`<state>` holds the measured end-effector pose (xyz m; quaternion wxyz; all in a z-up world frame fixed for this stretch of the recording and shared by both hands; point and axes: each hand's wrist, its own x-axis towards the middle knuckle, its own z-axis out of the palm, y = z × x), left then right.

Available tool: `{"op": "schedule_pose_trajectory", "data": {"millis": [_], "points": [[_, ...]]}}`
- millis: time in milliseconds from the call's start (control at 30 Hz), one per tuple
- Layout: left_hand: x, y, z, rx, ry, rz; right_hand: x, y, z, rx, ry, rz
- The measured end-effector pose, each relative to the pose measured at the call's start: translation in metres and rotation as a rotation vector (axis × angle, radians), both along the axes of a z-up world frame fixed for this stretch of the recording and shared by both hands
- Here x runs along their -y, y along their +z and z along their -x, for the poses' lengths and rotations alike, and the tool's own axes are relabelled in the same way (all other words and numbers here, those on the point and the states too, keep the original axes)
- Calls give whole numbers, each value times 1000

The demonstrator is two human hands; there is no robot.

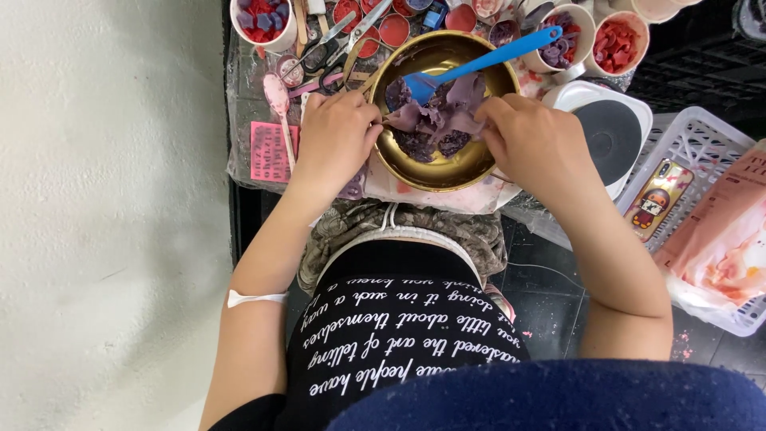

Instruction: The person is scraping and mixing purple wax remnants into a small metal pot to be remelted.

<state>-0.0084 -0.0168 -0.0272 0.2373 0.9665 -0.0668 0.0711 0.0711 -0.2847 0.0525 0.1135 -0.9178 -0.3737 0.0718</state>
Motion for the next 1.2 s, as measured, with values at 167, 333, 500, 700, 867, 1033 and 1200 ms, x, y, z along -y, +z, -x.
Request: {"op": "schedule_pose_trajectory", "data": {"millis": [167,333,500,700,867,1033,1200], "points": [[5,9,-6,0,-9,-36,1,4,9,-16,18,-12],[2,7,-12,99,-30,-16,-7,-5,18,-33,27,-66],[4,14,-22,30,-188,280,-43,-30,27,-25,-49,-181],[-4,8,-18,197,-94,148,-86,-62,32,-74,-105,-340],[-18,7,-7,216,1,155,-103,-76,28,-72,-134,-367],[-16,0,-5,-19,82,312,-106,-85,20,-72,-107,-373],[-14,-8,-7,37,81,420,-109,-88,16,-75,-175,-386]]}}
